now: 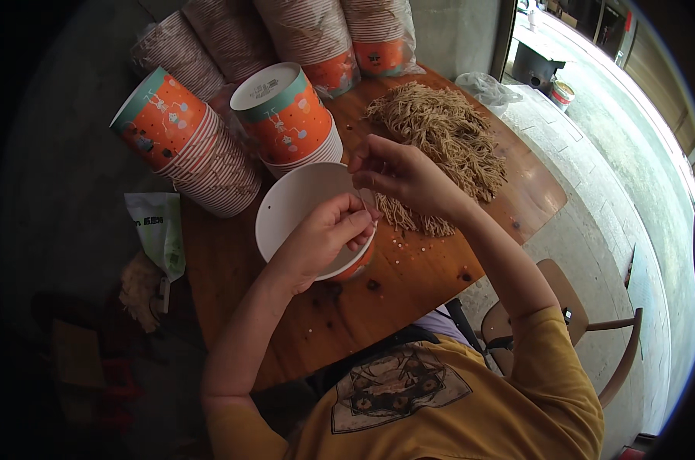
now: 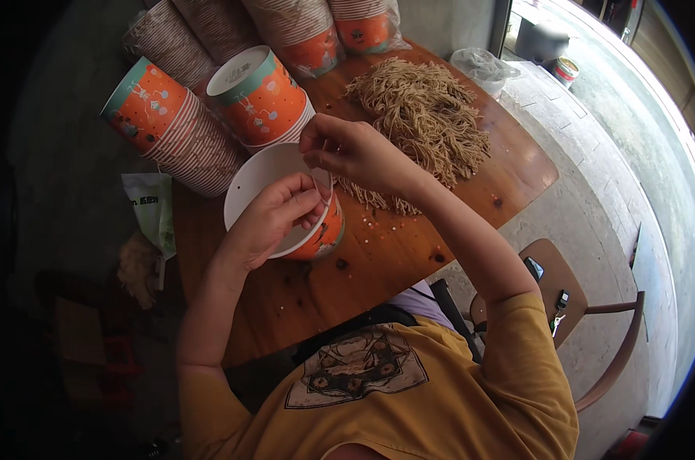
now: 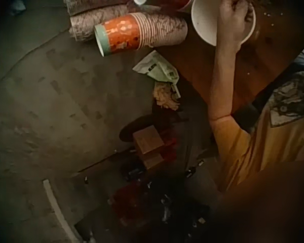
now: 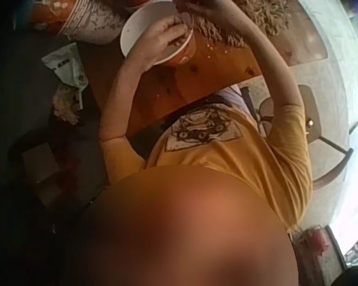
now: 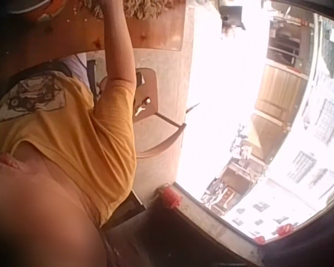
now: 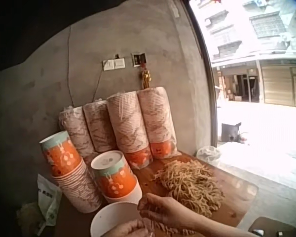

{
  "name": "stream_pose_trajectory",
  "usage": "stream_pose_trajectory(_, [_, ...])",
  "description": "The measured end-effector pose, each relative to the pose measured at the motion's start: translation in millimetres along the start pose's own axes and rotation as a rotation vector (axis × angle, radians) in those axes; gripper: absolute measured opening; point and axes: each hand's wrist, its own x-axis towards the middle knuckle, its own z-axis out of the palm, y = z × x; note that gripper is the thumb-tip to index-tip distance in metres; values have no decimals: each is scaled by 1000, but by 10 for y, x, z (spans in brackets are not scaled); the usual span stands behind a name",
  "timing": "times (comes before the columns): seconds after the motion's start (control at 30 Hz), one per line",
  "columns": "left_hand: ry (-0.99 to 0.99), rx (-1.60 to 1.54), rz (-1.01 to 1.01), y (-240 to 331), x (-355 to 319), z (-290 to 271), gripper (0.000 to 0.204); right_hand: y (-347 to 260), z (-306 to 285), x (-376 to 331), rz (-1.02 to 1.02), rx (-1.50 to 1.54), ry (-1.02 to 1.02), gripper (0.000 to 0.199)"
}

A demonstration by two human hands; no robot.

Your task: Manually attaching fiber string handles to pre-printed paper buckets or food containers.

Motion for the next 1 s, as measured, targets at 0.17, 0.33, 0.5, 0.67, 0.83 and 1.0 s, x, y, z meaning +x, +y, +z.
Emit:
stream_pose_trajectory(0.17, [17,-82,-24,-55,11,-18,15,74,78,-133,-72,-161,162,10])
stream_pose_trajectory(0.33, [44,-158,-61,-55,30,-24,14,8,109,-408,-276,-529,365,15])
stream_pose_trajectory(0.5, [16,-140,-58,-39,55,-37,13,-38,229,-512,-300,-597,324,13])
stream_pose_trajectory(0.67, [30,-190,-104,-31,69,-103,12,-212,486,-575,113,-177,405,13])
stream_pose_trajectory(0.83, [-40,-332,-225,31,49,-120,16,-184,591,-623,7,-254,425,13])
stream_pose_trajectory(1.0, [-80,-302,-208,4,58,-190,14,-141,423,-608,-111,-338,355,13])
